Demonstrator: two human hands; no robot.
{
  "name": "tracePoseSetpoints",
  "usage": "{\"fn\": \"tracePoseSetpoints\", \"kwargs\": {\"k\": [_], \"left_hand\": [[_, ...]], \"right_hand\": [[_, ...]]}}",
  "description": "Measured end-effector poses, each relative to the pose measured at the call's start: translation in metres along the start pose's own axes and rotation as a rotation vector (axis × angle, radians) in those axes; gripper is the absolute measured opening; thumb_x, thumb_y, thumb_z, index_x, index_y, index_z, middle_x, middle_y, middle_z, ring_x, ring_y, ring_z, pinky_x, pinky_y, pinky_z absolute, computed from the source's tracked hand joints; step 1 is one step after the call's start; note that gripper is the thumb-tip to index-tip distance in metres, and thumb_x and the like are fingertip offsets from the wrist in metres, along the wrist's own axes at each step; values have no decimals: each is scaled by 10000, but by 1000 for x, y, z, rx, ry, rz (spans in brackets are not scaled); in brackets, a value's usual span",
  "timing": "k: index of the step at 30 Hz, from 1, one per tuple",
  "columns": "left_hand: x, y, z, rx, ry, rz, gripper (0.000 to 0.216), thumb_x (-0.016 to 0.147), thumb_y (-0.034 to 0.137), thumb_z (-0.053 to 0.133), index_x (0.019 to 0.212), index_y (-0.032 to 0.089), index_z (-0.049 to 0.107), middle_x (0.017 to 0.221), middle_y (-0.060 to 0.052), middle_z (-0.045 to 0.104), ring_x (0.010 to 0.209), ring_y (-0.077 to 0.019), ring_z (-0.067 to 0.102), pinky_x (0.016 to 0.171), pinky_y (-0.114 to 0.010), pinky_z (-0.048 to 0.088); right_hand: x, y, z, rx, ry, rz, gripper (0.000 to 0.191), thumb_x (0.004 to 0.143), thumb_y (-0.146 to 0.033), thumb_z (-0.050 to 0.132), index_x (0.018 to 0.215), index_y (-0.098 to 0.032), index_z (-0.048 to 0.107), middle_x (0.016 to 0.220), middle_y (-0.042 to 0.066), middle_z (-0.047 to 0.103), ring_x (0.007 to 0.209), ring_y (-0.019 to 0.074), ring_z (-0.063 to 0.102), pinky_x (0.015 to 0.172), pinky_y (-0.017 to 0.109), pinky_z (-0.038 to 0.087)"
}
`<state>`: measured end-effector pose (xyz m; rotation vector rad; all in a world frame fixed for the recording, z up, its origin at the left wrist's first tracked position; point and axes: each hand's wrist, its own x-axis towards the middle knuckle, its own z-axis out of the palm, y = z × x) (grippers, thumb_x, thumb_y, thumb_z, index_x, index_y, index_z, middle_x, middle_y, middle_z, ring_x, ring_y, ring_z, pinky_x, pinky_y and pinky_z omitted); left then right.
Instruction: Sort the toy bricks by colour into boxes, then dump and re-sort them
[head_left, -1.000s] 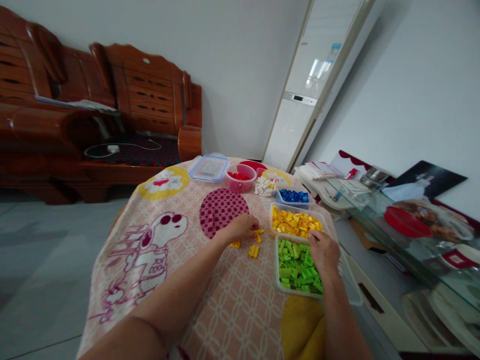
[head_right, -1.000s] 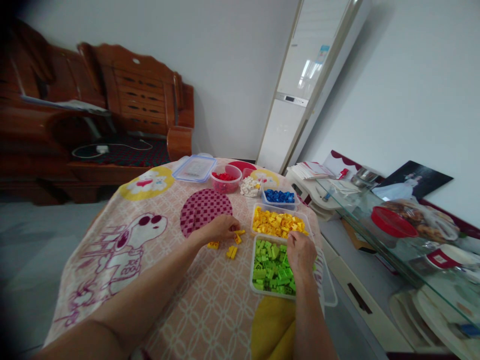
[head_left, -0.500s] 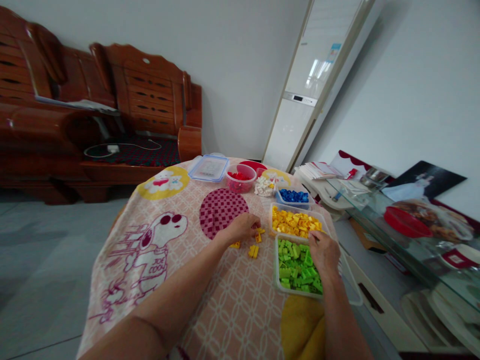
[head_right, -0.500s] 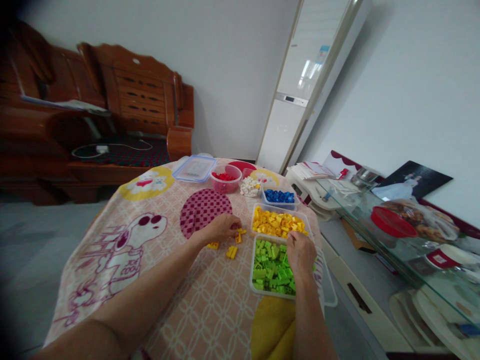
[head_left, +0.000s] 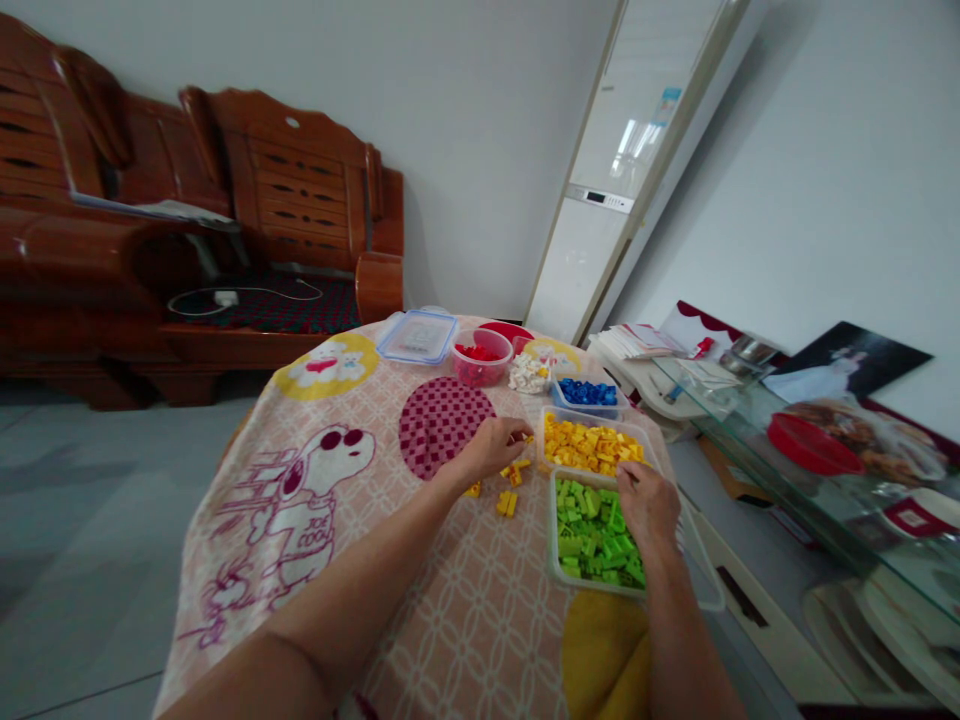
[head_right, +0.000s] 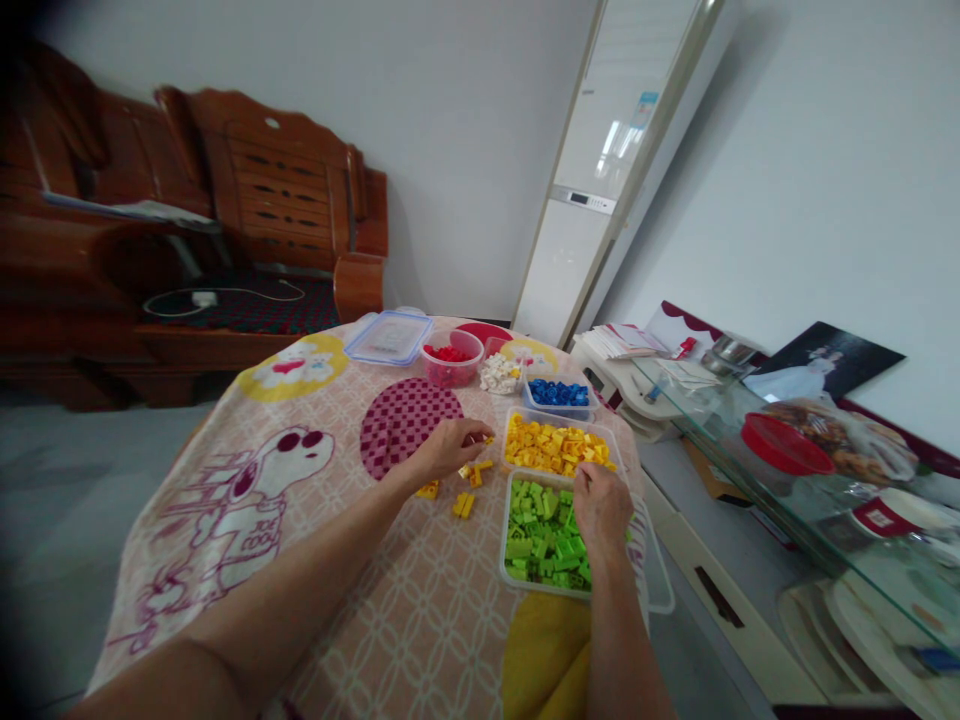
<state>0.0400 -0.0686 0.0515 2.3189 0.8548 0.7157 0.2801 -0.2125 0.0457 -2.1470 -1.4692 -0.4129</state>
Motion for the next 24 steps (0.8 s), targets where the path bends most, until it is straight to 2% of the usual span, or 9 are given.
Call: {"fn": "tracePoseSetpoints", "kwargs": {"k": [4,8,14,17,20,24], "left_hand": [[-1,13,8,-125,41,45,346,780,110,542,1074,148,722,939,-46,731,735,-124,631,718,-213,476],[-3,27,23,-224,22,99,343,815,123,555,1122,167,702,992,-54,714,769,-123,638,735,-223,493],[-10,42,40,-362,14,179,388,845,126,563,1226,159,628,1154,-98,676,966,-165,665,858,-277,524],[-12,43,41,-438,-3,212,447,847,83,519,1285,150,580,1238,-125,635,1009,-164,670,871,-282,535],[-11,40,39,-448,2,218,434,837,77,527,1260,148,591,1224,-125,638,1008,-165,672,860,-282,546],[-7,31,32,-333,27,179,406,806,76,529,1191,149,636,1147,-104,663,938,-146,671,809,-257,553]], "right_hand": [[0,0,1,6,2,4,306,874,-283,449,828,-189,737,789,74,710,711,181,573,652,267,342],[0,1,1,4,6,4,304,873,-292,458,845,-187,742,808,78,718,701,180,573,645,269,336],[0,-1,0,6,4,19,302,873,-283,462,863,-186,748,834,80,726,710,184,580,652,272,338],[0,-1,0,6,-3,21,299,868,-280,466,870,-184,750,840,82,728,729,191,589,663,275,350],[0,-1,0,1,-11,28,296,868,-279,470,866,-183,750,837,83,727,732,192,593,667,277,355],[0,-1,0,-1,-11,20,294,871,-276,469,854,-186,748,831,79,724,728,188,593,666,274,358]]}}
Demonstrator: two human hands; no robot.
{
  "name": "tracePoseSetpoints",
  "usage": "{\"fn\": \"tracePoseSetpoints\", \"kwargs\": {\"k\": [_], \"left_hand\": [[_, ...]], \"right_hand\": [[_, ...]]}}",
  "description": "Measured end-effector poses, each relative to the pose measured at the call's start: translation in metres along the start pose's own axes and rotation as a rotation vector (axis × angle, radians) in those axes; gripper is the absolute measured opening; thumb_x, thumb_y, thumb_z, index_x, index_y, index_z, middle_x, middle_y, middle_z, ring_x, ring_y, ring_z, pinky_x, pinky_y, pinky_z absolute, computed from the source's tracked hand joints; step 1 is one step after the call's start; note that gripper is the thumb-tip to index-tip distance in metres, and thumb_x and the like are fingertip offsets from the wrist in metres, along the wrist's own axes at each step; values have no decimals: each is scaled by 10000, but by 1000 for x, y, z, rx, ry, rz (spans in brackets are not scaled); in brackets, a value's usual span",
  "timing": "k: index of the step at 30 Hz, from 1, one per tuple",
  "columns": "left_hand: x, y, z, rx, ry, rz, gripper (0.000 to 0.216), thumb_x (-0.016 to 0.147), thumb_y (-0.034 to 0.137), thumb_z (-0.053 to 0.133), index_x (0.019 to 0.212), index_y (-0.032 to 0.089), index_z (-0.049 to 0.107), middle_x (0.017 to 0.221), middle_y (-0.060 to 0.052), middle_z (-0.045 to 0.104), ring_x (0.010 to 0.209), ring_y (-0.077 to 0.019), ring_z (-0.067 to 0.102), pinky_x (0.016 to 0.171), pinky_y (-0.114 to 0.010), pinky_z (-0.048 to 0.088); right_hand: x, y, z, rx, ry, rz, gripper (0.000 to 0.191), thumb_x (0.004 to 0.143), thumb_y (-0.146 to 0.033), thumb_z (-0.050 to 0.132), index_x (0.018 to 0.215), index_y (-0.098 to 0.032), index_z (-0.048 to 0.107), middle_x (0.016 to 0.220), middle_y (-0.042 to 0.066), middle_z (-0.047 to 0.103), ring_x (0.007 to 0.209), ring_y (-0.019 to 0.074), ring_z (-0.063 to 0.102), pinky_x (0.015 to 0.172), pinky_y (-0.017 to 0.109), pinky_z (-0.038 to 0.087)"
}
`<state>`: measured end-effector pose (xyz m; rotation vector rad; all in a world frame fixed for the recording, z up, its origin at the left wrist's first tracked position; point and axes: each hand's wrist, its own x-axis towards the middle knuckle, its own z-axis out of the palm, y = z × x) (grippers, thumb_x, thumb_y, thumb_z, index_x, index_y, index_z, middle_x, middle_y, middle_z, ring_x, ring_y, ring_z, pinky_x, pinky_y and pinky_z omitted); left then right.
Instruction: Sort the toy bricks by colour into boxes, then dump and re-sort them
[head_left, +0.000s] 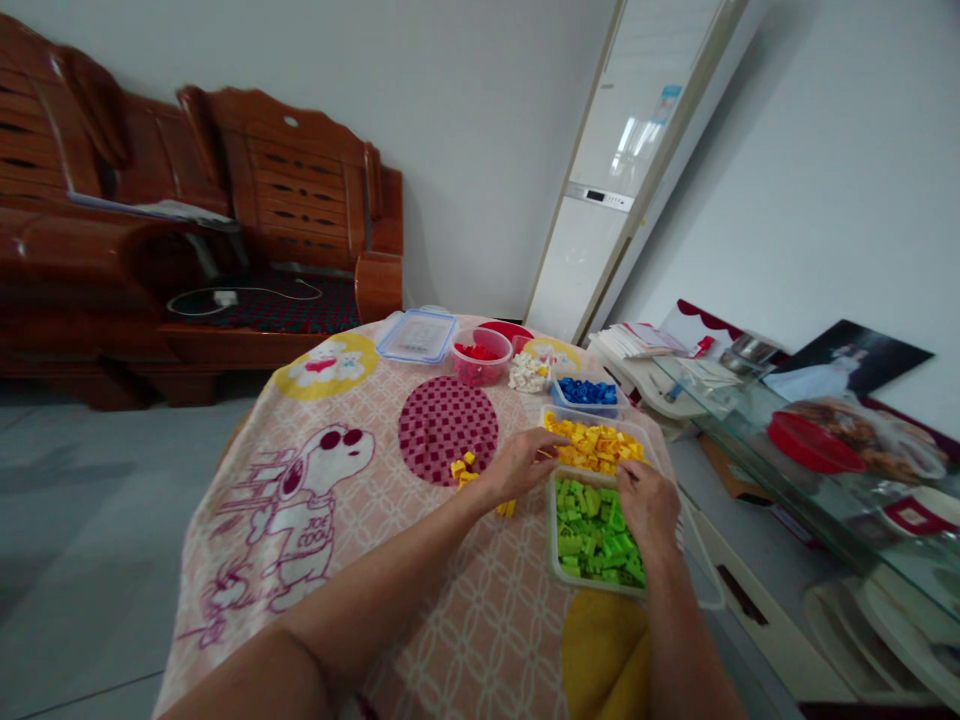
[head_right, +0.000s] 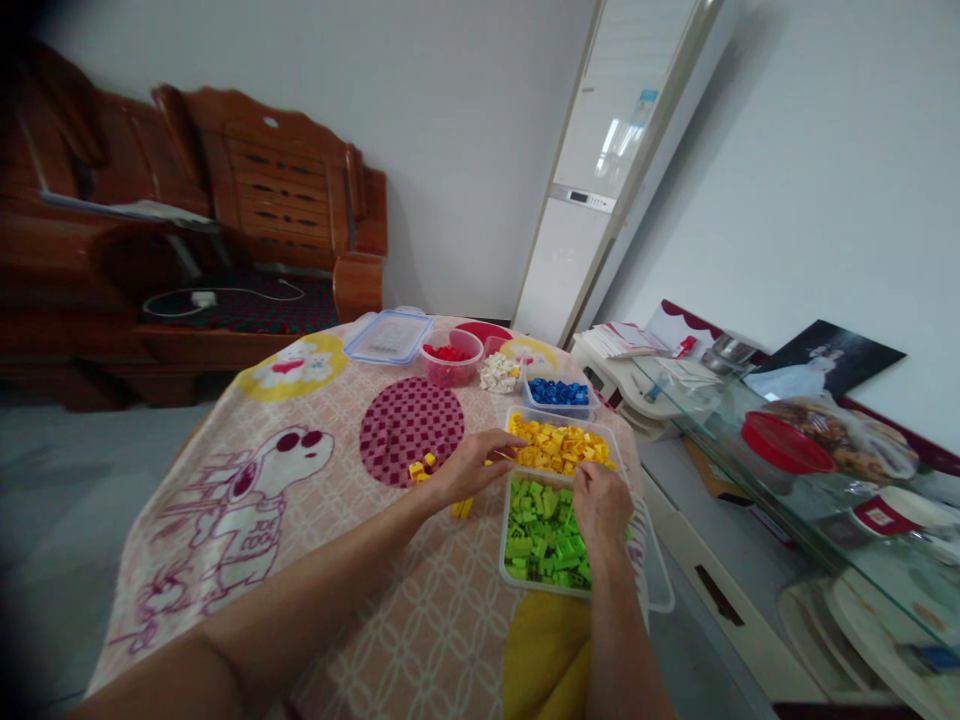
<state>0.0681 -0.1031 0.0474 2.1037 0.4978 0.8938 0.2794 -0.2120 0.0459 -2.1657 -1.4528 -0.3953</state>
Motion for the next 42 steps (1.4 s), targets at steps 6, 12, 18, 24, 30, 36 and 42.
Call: {"fn": "tracePoseSetpoints", "kwargs": {"k": [6,12,18,24,30,36,42], "left_hand": [[3,-13,-25,368,-51,-178,292,771,173,607,1041,141,715,1003,-78,718,829,-165,663,762,-253,520],[1,-22,-37,548,-135,-250,296,772,246,642,1038,146,727,983,-74,728,824,-177,653,741,-243,472],[0,-28,-33,526,-264,-270,181,780,208,628,901,157,753,858,-39,740,773,-153,646,685,-213,429],[-1,-29,-27,469,-256,-282,175,764,229,639,877,178,762,832,-30,743,739,-151,642,659,-212,429],[-3,-24,-13,571,-217,-272,171,750,215,616,856,194,749,868,-40,729,808,-183,648,705,-243,455],[-5,-26,-1,607,-157,-291,146,750,223,616,839,202,730,895,-48,714,836,-194,652,711,-251,471],[-5,-23,0,618,-166,-308,138,769,230,602,834,201,721,910,-58,710,860,-207,653,733,-267,484]], "right_hand": [[-1,0,0,-6,7,-10,296,880,-278,462,845,-193,744,816,74,719,717,182,584,657,268,350],[0,1,0,-8,8,-5,295,876,-285,465,853,-186,742,814,76,717,703,180,582,652,268,345],[0,1,0,-1,3,-11,295,874,-272,460,843,-189,742,824,78,720,729,184,587,663,269,348],[0,-1,-1,-13,0,3,281,870,-263,474,844,-185,742,826,77,722,728,184,589,665,271,343],[-1,2,1,-16,-6,-3,299,881,-289,466,856,-170,738,829,85,723,727,195,601,663,279,344],[-1,2,2,-12,2,-8,292,874,-287,466,846,-171,732,824,81,723,734,196,605,670,278,347],[0,1,1,-8,2,-7,282,872,-279,470,835,-176,730,819,79,722,727,191,598,664,276,341]]}}
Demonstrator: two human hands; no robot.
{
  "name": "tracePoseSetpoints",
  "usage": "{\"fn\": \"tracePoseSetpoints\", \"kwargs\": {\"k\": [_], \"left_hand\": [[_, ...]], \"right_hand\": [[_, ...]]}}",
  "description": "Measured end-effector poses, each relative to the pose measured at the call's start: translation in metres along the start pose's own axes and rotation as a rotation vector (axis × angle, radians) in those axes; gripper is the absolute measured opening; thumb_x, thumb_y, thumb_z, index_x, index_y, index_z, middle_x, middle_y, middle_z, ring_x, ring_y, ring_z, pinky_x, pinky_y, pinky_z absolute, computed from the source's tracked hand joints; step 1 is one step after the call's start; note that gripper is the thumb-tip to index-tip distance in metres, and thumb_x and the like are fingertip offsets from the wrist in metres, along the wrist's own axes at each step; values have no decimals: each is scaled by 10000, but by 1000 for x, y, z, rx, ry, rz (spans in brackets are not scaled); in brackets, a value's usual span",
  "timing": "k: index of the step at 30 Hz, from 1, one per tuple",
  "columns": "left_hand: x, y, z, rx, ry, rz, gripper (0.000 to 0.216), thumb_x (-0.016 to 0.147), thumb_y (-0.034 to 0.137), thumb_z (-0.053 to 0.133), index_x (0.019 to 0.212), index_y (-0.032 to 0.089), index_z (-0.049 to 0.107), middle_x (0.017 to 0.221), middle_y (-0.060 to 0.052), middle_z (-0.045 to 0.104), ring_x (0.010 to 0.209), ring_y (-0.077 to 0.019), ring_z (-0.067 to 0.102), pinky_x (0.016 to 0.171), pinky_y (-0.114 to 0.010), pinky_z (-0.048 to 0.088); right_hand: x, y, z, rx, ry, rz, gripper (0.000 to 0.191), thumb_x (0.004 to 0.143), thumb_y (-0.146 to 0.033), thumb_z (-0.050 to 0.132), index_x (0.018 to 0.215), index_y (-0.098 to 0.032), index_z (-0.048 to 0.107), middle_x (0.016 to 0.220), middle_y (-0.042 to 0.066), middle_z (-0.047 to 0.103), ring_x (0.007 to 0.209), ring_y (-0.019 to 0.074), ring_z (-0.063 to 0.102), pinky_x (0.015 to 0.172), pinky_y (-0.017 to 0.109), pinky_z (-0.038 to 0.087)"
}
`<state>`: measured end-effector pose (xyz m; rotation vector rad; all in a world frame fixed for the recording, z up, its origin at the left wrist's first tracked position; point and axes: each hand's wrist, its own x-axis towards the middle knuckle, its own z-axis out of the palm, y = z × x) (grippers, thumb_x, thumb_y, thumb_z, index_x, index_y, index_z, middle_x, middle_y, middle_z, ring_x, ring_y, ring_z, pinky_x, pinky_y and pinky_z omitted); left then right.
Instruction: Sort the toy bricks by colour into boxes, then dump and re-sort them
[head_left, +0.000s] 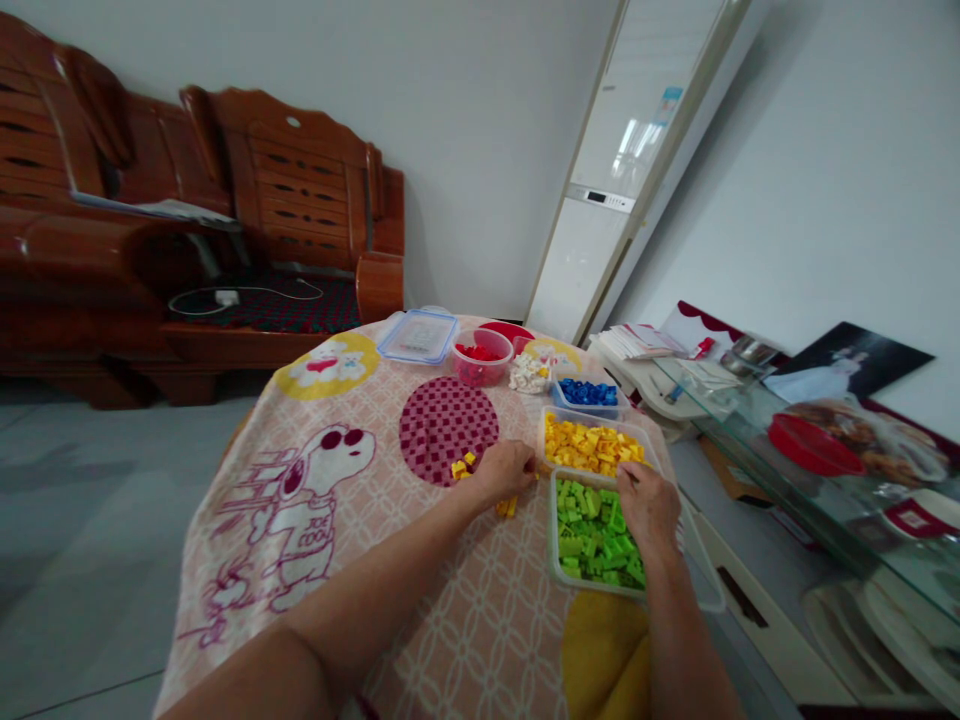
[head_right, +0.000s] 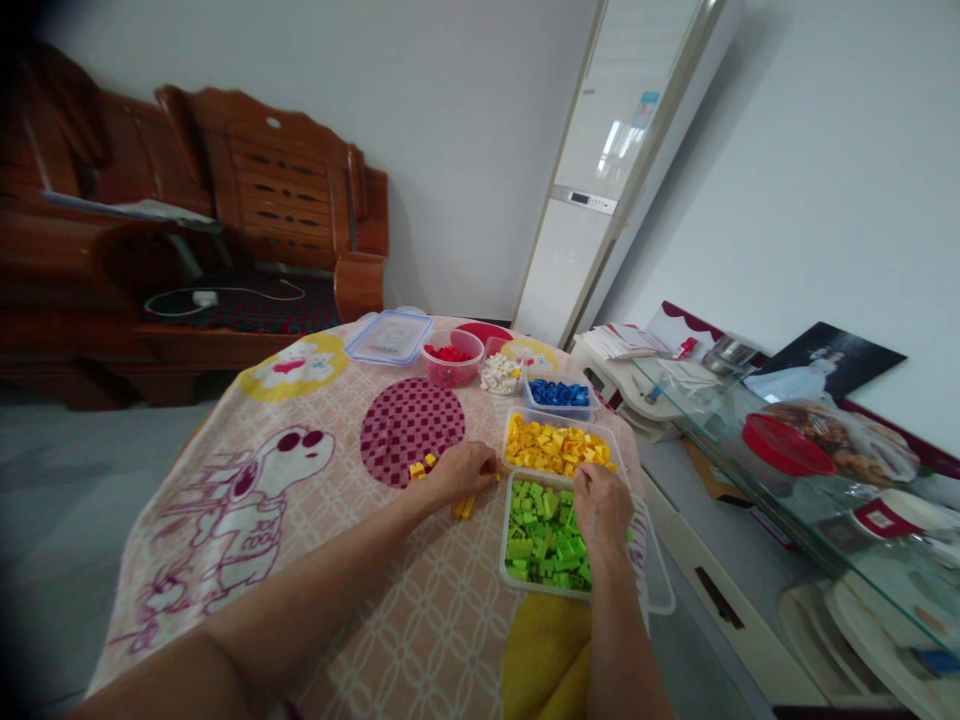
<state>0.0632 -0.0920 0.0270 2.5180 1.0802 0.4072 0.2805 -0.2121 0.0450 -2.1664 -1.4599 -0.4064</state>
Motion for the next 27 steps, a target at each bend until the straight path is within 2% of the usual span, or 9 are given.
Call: {"fn": "tracePoseSetpoints", "kwargs": {"k": [10,14,21,25,27], "left_hand": [[3,-3,2,-63,76,-15,105,807,230,604,868,193,680,876,-50,711,830,-197,652,707,-256,469],[5,-7,-2,-110,103,-23,104,797,164,597,863,184,674,841,-35,711,789,-165,645,687,-229,446],[7,-3,-8,-515,324,77,117,782,118,592,858,143,677,747,-11,689,675,-117,627,646,-199,460],[4,12,-5,-670,332,156,192,796,121,579,951,143,690,833,-26,716,721,-122,656,702,-216,512],[1,20,-2,-711,314,203,258,803,117,571,1033,145,685,941,-55,726,792,-136,679,736,-230,533]], "right_hand": [[0,0,0,-12,-9,19,279,878,-274,475,842,-180,735,819,74,725,721,185,599,659,271,332],[0,0,1,-17,-8,13,282,878,-271,475,873,-175,740,844,81,729,744,191,606,670,273,342],[0,0,1,-21,-10,7,279,878,-270,474,845,-182,736,836,79,730,728,193,608,666,277,350],[0,0,0,-12,-4,-6,277,878,-273,474,839,-187,734,842,76,729,728,190,606,665,276,349],[0,-1,0,-14,0,-12,283,880,-273,468,841,-186,734,836,77,727,726,188,601,667,276,349]]}}
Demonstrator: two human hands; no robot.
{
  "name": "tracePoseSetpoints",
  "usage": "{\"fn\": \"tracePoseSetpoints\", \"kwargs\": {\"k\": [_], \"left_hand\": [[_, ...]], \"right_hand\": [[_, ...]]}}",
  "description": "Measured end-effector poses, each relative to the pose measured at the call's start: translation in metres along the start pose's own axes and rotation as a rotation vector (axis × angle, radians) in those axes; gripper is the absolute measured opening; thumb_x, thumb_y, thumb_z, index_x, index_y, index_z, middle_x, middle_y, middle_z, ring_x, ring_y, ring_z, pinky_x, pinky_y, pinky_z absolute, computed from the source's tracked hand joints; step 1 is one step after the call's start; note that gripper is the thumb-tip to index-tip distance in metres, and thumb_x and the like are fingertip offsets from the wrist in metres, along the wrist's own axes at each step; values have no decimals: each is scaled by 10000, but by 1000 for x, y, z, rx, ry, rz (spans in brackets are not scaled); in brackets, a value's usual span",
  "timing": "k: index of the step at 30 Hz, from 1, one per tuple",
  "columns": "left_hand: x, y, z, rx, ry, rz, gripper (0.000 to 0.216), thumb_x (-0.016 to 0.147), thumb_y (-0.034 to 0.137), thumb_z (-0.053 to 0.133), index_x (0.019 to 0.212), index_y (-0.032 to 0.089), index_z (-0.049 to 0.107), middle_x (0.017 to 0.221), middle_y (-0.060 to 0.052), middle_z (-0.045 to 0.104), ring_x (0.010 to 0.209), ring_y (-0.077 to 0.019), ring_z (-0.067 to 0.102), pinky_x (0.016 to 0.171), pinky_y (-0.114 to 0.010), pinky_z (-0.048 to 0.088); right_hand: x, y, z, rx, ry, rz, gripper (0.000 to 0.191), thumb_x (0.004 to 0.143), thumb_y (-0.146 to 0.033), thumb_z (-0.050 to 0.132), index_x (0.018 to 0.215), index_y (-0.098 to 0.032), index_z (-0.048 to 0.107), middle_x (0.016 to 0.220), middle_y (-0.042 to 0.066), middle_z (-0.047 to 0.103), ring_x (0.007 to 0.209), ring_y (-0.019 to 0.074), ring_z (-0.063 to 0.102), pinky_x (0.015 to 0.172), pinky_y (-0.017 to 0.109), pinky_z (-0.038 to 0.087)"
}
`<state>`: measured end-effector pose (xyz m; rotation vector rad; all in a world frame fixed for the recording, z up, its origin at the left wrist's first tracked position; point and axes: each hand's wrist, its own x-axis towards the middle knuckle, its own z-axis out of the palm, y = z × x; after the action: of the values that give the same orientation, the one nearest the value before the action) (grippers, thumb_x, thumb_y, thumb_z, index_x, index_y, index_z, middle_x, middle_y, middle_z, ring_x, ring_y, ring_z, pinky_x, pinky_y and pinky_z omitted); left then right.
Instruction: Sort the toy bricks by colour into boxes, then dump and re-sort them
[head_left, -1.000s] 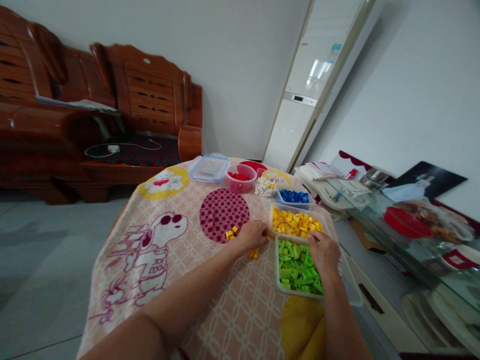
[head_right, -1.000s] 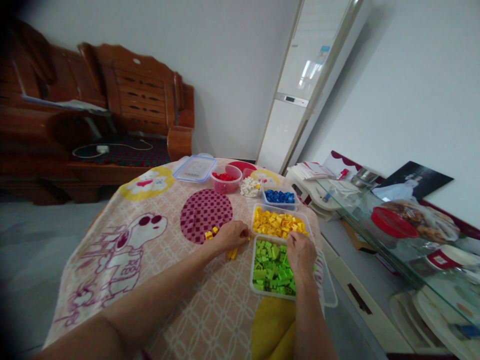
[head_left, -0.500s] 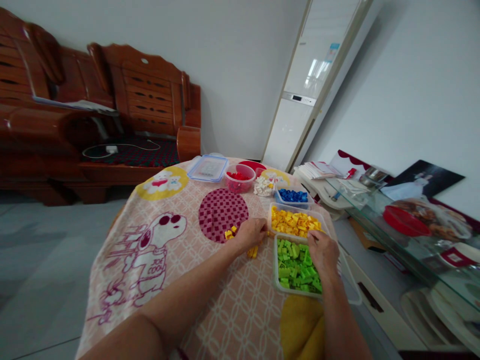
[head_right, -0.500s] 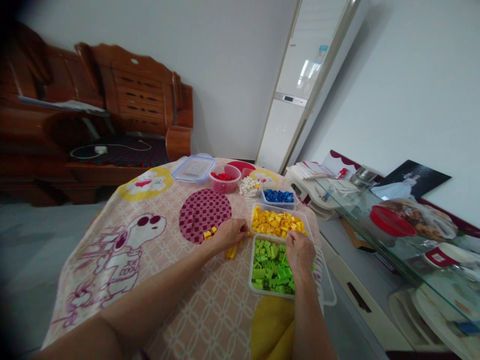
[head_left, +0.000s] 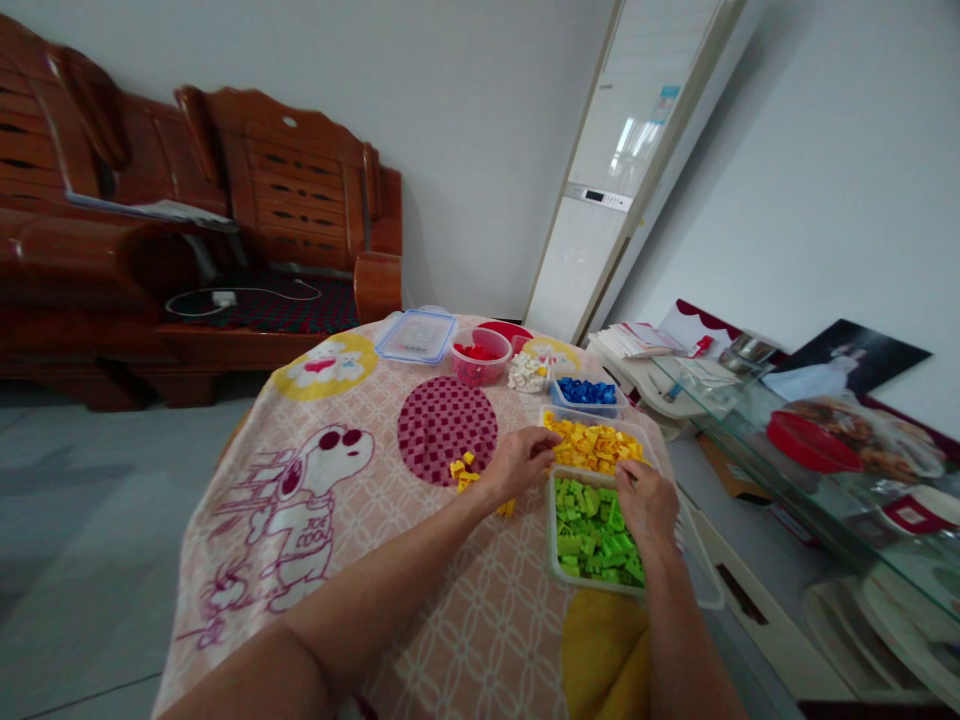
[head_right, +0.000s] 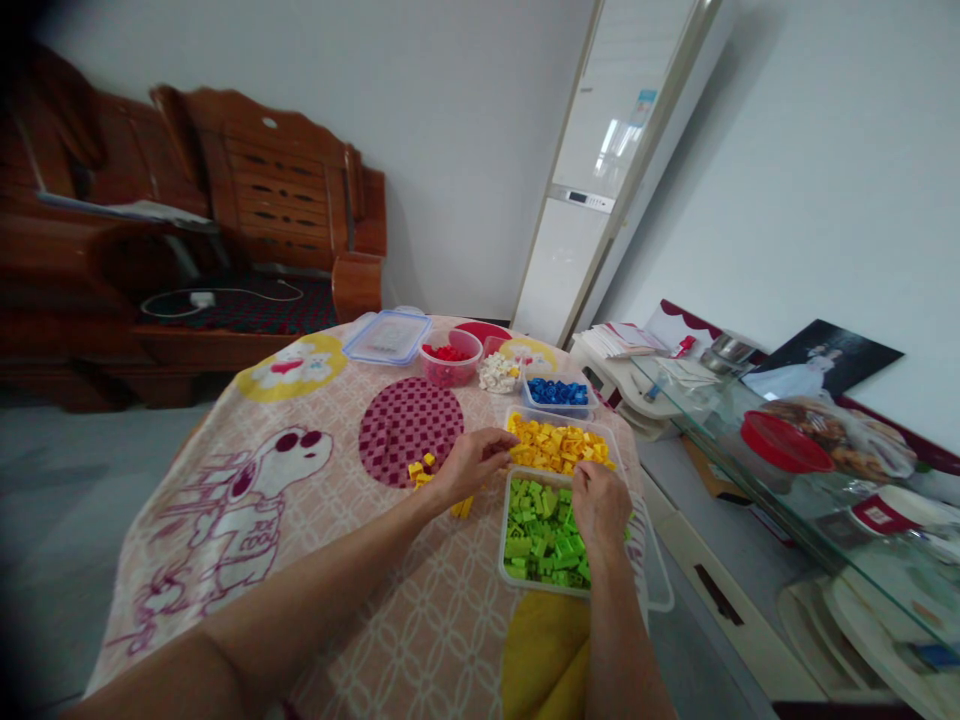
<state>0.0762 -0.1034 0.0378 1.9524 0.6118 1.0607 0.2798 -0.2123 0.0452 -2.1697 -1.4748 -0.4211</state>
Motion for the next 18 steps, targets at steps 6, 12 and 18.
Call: {"fn": "tracePoseSetpoints", "kwargs": {"k": [6,12,18], "left_hand": [[-6,9,8,-19,-93,60,410,823,73,509,1209,145,627,1118,-104,687,959,-158,679,846,-266,546],[0,-2,-6,41,-51,-12,389,800,71,529,1152,173,658,1093,-75,686,956,-148,666,883,-281,542],[6,-11,-19,137,5,-19,356,796,71,524,1105,150,681,1059,-80,697,899,-137,673,831,-249,539]], "right_hand": [[0,-1,-1,11,-2,-1,298,874,-265,455,850,-183,740,830,77,723,737,188,593,674,275,354],[-1,-2,-2,10,-4,5,301,877,-265,450,844,-185,738,821,75,720,723,184,580,674,274,350],[0,-1,-2,19,-23,25,280,868,-265,475,861,-175,741,832,79,718,727,182,588,679,270,348]]}}
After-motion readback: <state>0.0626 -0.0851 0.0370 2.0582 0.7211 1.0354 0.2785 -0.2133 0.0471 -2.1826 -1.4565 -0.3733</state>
